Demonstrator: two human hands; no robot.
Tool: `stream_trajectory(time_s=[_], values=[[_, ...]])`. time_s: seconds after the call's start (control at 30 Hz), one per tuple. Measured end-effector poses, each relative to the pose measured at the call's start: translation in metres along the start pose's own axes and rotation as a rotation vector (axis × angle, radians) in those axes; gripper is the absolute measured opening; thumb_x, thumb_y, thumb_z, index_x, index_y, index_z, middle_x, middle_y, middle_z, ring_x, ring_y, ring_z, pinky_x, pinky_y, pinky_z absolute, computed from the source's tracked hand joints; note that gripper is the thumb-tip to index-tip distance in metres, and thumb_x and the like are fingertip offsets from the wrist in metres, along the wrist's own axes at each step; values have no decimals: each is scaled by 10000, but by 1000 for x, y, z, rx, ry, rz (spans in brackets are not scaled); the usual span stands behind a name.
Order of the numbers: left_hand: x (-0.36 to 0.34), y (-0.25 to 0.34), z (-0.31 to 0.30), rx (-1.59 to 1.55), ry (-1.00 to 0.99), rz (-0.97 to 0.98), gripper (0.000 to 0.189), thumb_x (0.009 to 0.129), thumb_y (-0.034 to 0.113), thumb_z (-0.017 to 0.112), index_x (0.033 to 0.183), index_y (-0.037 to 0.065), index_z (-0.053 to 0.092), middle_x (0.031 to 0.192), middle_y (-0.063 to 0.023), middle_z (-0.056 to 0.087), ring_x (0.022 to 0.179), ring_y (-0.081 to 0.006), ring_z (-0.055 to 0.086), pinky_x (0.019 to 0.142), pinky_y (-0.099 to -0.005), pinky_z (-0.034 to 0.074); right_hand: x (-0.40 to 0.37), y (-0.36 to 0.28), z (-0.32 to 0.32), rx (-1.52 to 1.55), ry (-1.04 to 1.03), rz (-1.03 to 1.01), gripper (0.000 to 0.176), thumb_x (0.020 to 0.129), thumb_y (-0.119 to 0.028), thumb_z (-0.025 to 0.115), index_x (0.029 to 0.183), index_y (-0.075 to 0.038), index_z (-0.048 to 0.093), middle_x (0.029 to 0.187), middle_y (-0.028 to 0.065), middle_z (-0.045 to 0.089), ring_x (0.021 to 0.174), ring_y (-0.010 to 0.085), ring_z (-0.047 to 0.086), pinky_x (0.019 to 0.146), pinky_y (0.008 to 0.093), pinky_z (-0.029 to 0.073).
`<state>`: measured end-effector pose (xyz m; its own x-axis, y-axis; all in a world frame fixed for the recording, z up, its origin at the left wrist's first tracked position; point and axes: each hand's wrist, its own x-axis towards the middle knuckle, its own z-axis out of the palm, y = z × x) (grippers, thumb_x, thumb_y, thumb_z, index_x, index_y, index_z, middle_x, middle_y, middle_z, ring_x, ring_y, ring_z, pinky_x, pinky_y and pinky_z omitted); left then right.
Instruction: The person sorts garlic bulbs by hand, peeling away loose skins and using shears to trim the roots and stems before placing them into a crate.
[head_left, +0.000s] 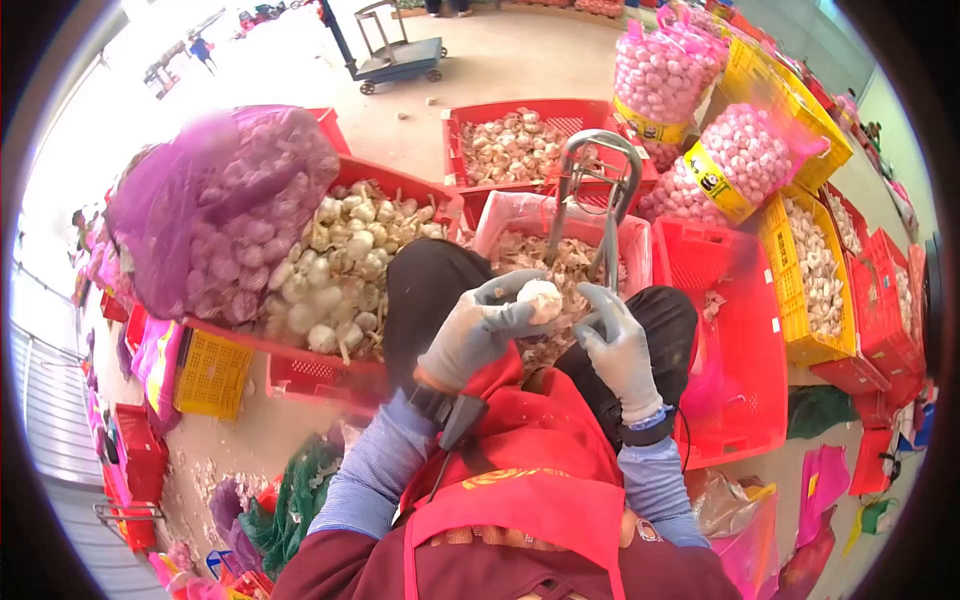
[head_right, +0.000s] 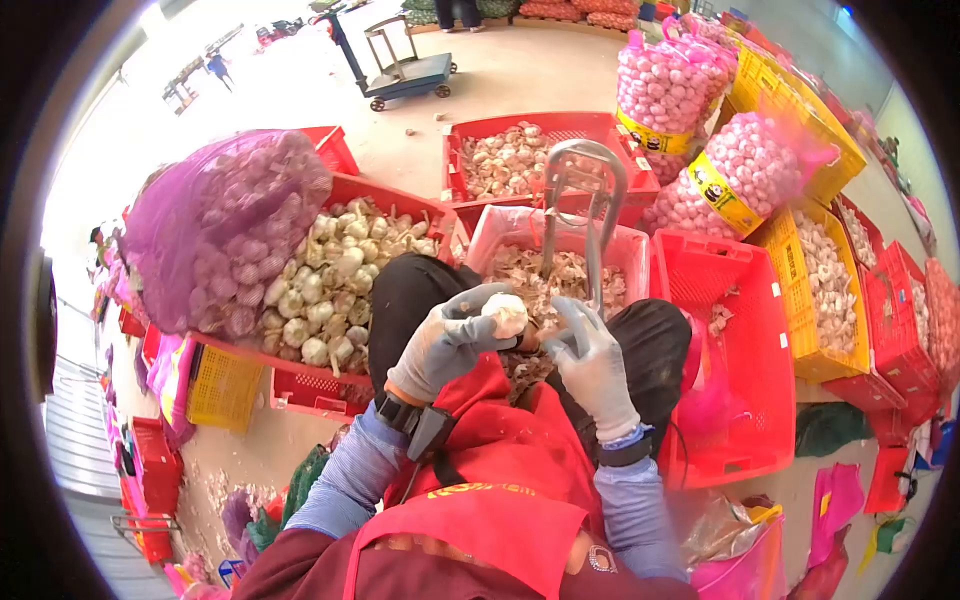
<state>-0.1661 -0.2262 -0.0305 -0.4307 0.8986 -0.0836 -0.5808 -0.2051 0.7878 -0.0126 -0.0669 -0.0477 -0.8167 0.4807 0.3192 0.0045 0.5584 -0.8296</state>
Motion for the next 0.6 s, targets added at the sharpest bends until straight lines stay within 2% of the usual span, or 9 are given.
stream_trajectory(time_s=[0.07, 0.1, 0.17, 0.3, 0.33, 0.37, 0.43, 0.5, 0.6], values=[[9, -8, 3, 103, 44, -11, 632, 856, 220, 779, 1354, -69, 521, 1243, -131, 645, 1098, -209, 645, 960, -344, 539, 0, -15, -7, 573, -60, 315, 507, 852, -4, 694, 1337, -40, 548, 1103, 167, 666, 933, 277, 678, 854, 354, 541], [15, -12, 5, 161, 59, -7, 623, 851, 222, 784, 1340, -75, 536, 1233, -132, 651, 1083, -200, 648, 949, -338, 540, 2, -12, -4, 591, -79, 320, 566, 813, -65, 765, 1339, -57, 554, 1121, 189, 647, 1001, 333, 651, 872, 378, 531], [24, -16, 11, 182, 110, -28, 576, 846, 234, 791, 1284, -83, 594, 1186, -128, 674, 1036, -176, 655, 895, -314, 546, 9, 7, 9, 167, 26, -48, 613, 791, -78, 795, 1352, -62, 549, 1093, 175, 651, 988, 309, 652, 853, 366, 528], [35, -21, 6, 111, 147, -120, 357, 888, 166, 730, 1163, -53, 665, 1070, -97, 705, 969, -166, 665, 832, -296, 536, 15, 11, 8, 240, -6, 77, 574, 767, -60, 806, 1302, -49, 599, 1134, 154, 659, 1022, 266, 650, 886, 345, 520], [39, -19, 1, 85, 138, -121, 296, 892, 142, 716, 1125, -38, 684, 1039, -86, 711, 947, -167, 667, 820, -296, 533, 14, 9, 9, 443, -4, 206, 540, 766, -26, 795, 1275, -20, 615, 1151, 123, 671, 1038, 216, 648, 902, 330, 520], [43, -6, -3, 958, -177, 225, 137, 894, 90, 662, 999, 8, 697, 946, -64, 700, 876, -181, 659, 785, -313, 520, 13, 12, 13, 536, 7, 262, 540, 767, -16, 791, 1277, 2, 616, 1147, 109, 676, 1043, 185, 644, 909, 327, 521], [51, -21, -18, 922, -168, 344, 98, 890, 102, 637, 942, 34, 684, 901, -67, 679, 836, -206, 645, 763, -319, 507, 9, 31, 25, 421, 44, 138, 541, 771, -43, 801, 1280, 4, 623, 1152, 122, 674, 1053, 199, 649, 919, 337, 522], [50, -24, -24, 916, -203, 339, 133, 934, 130, 617, 970, 26, 692, 920, -40, 685, 842, -156, 631, 742, -307, 504, 12, 29, 22, 250, 0, 74, 551, 778, -47, 809, 1282, 41, 606, 1177, 114, 663, 1070, 181, 635, 946, 308, 501], [57, -55, -35, 170, 131, -135, 118, 915, 84, 659, 1002, 28, 716, 908, -18, 682, 771, -101, 614, 669, -249, 496, 15, 27, 18, 310, -92, 112, 565, 770, -66, 814, 1288, 20, 604, 1175, 141, 660, 1089, 220, 640, 938, 339, 511]])
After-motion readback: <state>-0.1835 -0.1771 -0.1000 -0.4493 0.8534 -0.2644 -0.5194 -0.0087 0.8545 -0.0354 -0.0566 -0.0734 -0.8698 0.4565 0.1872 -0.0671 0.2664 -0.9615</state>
